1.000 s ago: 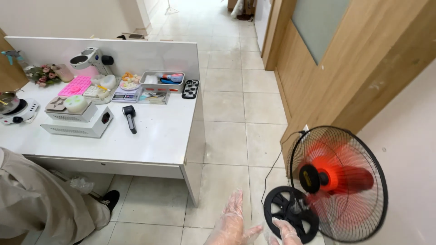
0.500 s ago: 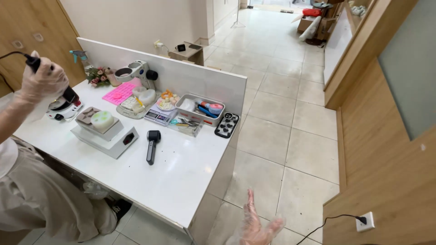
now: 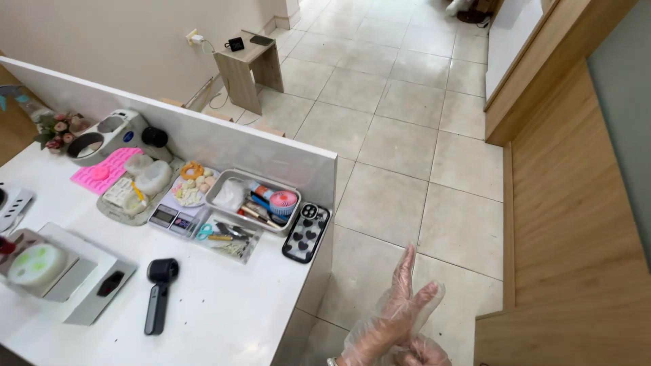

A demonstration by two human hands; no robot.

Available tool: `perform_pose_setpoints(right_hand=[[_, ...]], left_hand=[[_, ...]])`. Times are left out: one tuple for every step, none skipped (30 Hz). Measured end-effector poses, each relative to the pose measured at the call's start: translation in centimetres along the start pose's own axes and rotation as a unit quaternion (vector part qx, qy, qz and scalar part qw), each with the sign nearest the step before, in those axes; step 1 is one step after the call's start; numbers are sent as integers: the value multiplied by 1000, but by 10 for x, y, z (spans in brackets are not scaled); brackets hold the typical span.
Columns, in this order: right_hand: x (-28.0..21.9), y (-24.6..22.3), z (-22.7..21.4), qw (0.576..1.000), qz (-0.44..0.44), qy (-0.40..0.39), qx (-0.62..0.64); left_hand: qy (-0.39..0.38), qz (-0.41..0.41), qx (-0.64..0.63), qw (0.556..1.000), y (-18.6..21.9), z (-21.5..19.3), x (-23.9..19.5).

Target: Taking small green packages from a table and arranging them on a display shelf.

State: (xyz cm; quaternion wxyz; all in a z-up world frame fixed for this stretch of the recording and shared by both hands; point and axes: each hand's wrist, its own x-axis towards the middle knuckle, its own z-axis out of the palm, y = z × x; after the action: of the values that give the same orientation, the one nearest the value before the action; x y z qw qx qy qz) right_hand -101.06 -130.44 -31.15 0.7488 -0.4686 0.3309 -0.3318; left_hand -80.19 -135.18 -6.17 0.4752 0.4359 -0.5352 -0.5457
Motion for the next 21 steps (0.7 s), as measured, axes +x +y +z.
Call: perform_pose_setpoints(right_hand=[[17,-2,-15,1000,7,10,-16],[35,-5,-33,999,14,18,-33],[53,-10,-49,999,14,15,-33],[69,-15,-65,995,20,31,-90],[84,-22,-82,988,26,46,-147],[102,-40,-103,988,30,37,-150],[119,-59,-123,988,9,-7,-157],[143,-78,-137,986,-14,-54,-160],[157,-90,-148,985,-13,-65,-159],[176,-105,-163,980,-8,-81,-181],[194,-119,-176,974,-3,-96,-204],[217,-141,-188,973,-9,-102,-208],[241,-161,-198,968,22,-78,-238],[252,-174,-203,961,62,-55,-263],[268,-179,-214,961,64,-62,-263],[282,-184,-224,959,62,-71,-267],[297,-187,-234,958,60,-79,-271],[314,-190,-242,957,62,-83,-271],[331,-193,-249,946,61,-82,-306],[349,-196,-258,934,59,-77,-343],[372,-195,-271,934,59,-78,-344]], left_hand=[[-12,-28,2,1000,-7,1,22],[-23,-53,4,998,-15,4,45],[-20,-54,5,998,-20,5,69],[2,-37,17,999,-25,8,94],[25,-20,29,999,-29,11,117],[35,-22,27,999,-42,18,145],[66,8,-25,997,-53,26,172],[98,39,-72,992,-61,27,200],[109,39,-68,991,-55,27,219],[131,32,-79,988,-50,26,244],[152,24,-89,984,-44,26,269],[156,33,-87,983,-32,24,292],[169,25,-98,980,-22,21,314],[185,8,-112,976,-14,21,326],[191,7,-112,975,-12,19,344],[197,-14,-113,974,-10,18,361],[203,-36,-114,972,-8,16,378],[207,-37,-115,971,-15,12,396],[217,-35,-124,968,-23,8,413],[223,-32,-133,965,-31,5,433],[224,-31,-134,965,-38,-2,453]])
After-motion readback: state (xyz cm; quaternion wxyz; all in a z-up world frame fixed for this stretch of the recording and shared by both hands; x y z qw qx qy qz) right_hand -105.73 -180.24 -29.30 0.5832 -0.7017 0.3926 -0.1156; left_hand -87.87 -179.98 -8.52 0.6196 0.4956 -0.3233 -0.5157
